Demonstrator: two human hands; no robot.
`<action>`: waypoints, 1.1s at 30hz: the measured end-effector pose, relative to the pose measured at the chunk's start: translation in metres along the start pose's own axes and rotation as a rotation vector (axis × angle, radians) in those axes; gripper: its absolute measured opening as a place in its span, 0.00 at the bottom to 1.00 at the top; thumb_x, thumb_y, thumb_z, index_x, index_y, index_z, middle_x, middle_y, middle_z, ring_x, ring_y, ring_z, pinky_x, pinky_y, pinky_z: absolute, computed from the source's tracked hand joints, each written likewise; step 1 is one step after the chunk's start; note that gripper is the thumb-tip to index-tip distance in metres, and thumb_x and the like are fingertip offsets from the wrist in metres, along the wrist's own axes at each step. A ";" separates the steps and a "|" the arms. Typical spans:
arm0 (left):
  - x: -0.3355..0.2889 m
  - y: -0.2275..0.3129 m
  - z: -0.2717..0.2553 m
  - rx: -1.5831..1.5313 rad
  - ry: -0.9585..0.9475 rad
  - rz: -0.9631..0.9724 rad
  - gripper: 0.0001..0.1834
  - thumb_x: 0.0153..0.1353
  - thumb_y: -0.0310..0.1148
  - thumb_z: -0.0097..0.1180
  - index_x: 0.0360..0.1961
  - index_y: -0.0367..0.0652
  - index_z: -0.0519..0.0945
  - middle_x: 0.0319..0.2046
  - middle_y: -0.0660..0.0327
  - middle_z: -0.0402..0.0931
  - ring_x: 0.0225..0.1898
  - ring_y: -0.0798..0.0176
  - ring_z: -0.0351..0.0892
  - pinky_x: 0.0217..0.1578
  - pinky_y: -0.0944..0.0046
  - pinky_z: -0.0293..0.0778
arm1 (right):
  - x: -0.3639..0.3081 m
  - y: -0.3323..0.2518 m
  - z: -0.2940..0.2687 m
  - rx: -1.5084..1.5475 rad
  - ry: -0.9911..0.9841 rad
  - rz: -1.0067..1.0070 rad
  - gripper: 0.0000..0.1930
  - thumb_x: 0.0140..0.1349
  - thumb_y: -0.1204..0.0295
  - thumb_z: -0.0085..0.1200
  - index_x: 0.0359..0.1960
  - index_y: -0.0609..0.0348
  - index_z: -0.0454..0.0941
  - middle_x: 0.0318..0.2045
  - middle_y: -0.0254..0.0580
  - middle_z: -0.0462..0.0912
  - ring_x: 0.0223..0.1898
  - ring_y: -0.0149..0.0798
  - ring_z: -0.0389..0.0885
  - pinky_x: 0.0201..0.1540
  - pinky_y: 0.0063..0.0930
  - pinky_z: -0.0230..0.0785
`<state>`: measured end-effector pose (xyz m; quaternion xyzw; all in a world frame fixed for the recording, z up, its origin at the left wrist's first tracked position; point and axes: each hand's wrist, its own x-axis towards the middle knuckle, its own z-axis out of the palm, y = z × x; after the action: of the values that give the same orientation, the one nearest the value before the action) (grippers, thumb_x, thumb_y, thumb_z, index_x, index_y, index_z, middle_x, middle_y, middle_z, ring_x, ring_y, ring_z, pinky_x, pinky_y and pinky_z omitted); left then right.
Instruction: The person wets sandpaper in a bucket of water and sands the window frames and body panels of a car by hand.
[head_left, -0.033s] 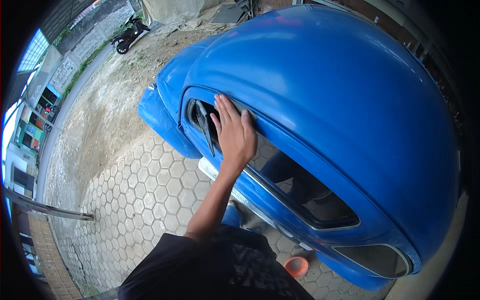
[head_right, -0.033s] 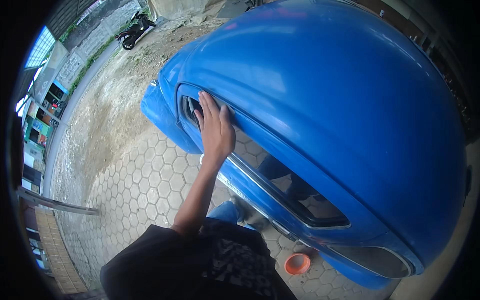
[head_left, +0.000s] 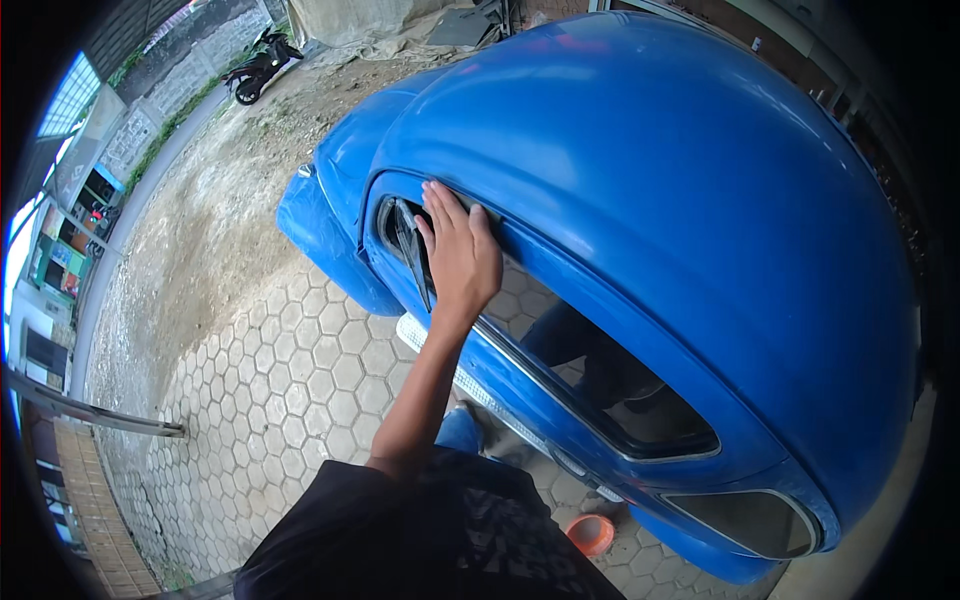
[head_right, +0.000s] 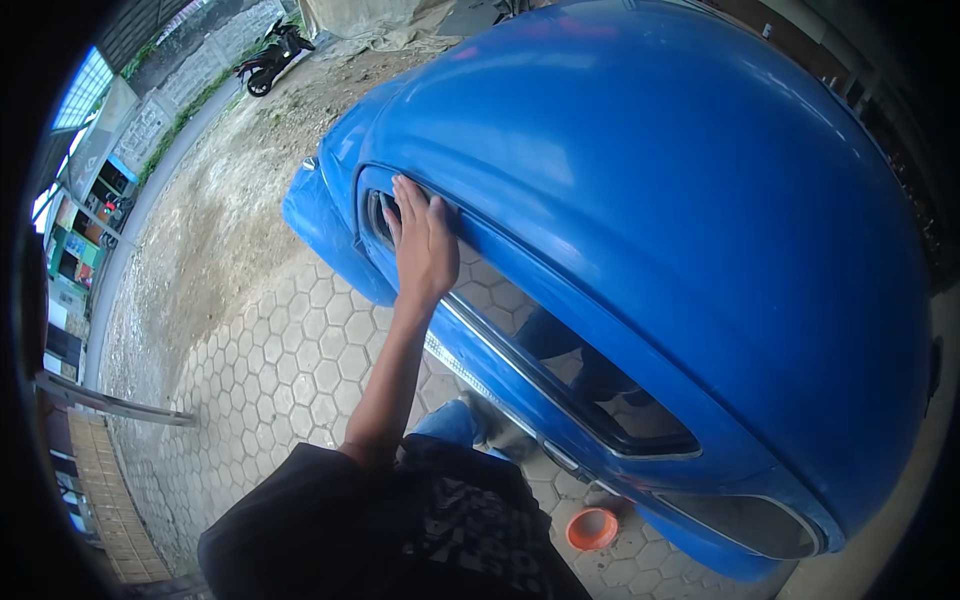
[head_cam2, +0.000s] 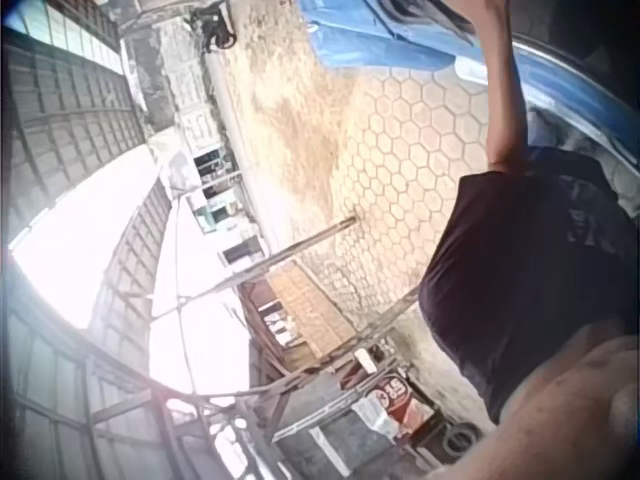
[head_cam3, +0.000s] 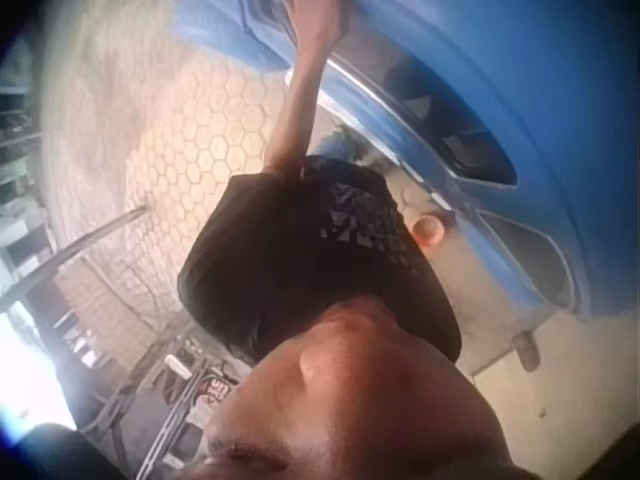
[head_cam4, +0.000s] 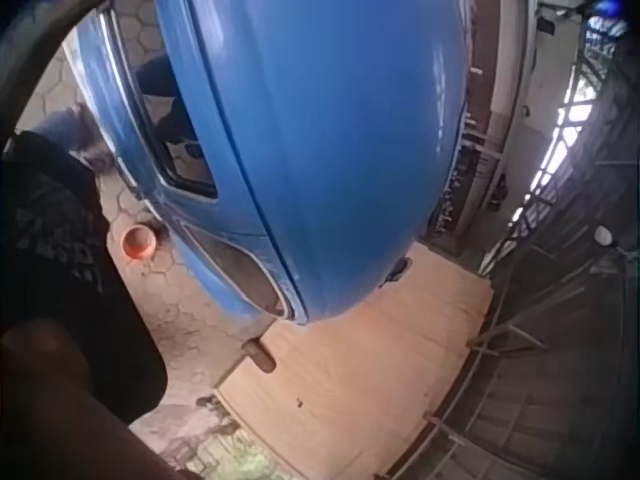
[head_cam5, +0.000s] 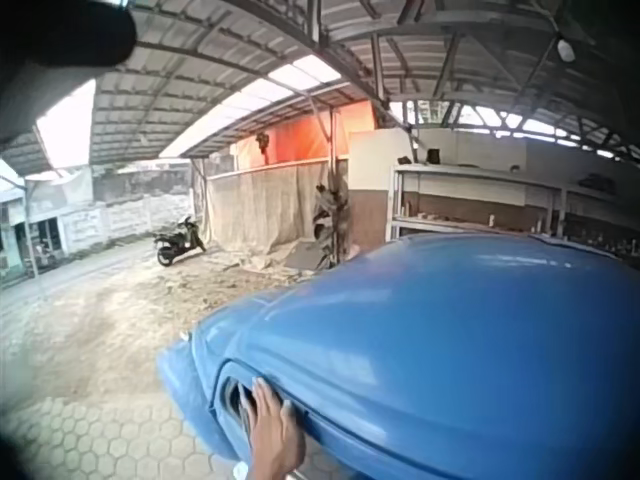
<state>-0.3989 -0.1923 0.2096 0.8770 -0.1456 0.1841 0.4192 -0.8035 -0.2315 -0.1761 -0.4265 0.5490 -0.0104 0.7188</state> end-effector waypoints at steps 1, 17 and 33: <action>0.014 -0.015 0.001 0.037 -0.019 -0.015 0.34 0.67 0.41 0.26 0.64 0.21 0.43 0.66 0.33 0.40 0.70 0.40 0.36 0.67 0.47 0.30 | 0.002 -0.001 0.000 0.003 -0.002 0.012 0.15 0.60 0.66 0.47 0.46 0.56 0.77 0.41 0.44 0.80 0.41 0.40 0.80 0.39 0.38 0.72; 0.163 -0.347 0.035 -0.710 -0.210 -0.557 0.46 0.63 0.66 0.11 0.66 0.38 0.56 0.60 0.52 0.63 0.62 0.55 0.62 0.62 0.61 0.54 | 0.049 0.077 -0.027 0.008 -0.534 -0.425 0.18 0.63 0.59 0.44 0.53 0.47 0.73 0.52 0.38 0.75 0.48 0.41 0.76 0.41 0.46 0.72; 0.083 -0.442 0.078 -0.861 -0.210 -0.971 0.39 0.68 0.58 0.15 0.67 0.38 0.52 0.65 0.53 0.54 0.67 0.57 0.50 0.65 0.58 0.42 | -0.010 0.053 0.121 -0.144 0.272 0.273 0.18 0.61 0.63 0.46 0.50 0.53 0.74 0.43 0.40 0.80 0.41 0.39 0.80 0.42 0.40 0.71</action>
<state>-0.1289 0.0059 -0.1001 0.6101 0.1658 -0.1873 0.7518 -0.7347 -0.1198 -0.1976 -0.3932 0.6929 0.0690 0.6005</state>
